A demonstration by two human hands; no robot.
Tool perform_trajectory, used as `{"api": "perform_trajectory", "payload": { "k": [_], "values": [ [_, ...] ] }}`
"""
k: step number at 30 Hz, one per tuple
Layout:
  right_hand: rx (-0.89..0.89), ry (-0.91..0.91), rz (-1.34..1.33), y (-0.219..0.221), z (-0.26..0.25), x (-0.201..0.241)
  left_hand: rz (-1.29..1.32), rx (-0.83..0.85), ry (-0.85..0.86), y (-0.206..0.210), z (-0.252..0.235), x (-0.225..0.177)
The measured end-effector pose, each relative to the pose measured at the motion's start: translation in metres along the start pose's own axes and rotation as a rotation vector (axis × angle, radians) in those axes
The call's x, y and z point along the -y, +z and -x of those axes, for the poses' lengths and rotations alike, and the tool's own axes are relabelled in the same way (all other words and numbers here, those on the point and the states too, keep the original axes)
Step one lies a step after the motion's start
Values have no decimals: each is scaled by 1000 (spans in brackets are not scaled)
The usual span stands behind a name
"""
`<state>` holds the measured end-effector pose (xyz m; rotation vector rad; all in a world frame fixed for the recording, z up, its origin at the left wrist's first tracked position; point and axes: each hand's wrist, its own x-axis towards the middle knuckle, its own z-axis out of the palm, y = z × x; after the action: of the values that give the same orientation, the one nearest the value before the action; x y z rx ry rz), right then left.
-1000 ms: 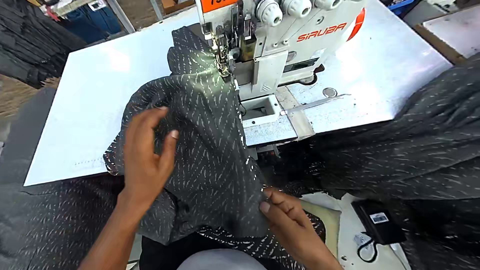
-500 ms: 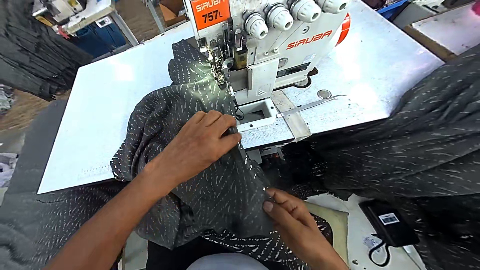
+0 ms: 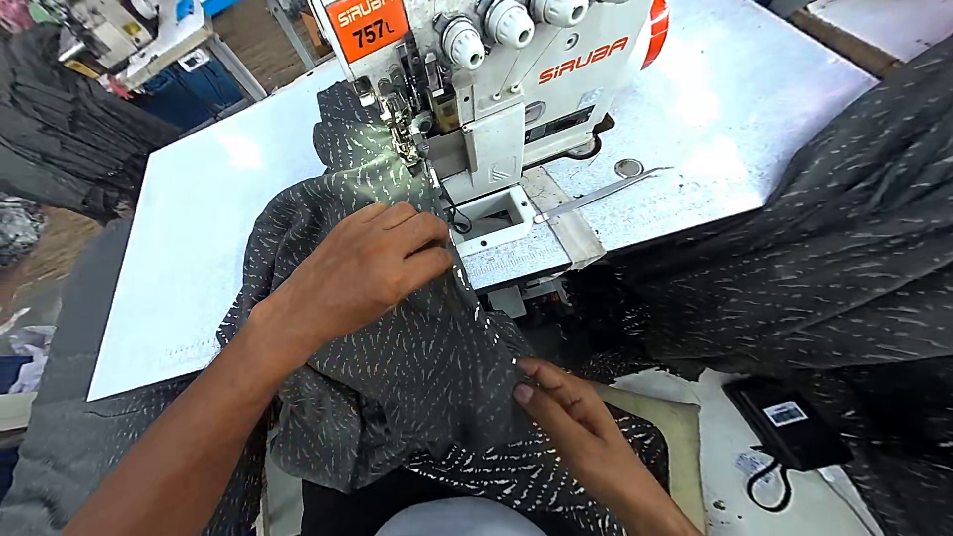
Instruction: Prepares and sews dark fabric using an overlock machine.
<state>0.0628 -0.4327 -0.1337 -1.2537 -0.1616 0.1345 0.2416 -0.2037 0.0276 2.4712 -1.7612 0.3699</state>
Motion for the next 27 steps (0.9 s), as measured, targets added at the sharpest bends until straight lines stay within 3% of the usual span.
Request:
{"api": "perform_trajectory", "payload": {
  "k": [7,18,27],
  "values": [
    [-63,59,179,-9,-15,-4,-39,107,23,14,-5,-4],
    [-92,57,175,-13,-19,-12,2,82,104,11,-13,-2],
    [34,-43,138,-16,-2,-9,0,131,131,14,-31,4]
  ]
}}
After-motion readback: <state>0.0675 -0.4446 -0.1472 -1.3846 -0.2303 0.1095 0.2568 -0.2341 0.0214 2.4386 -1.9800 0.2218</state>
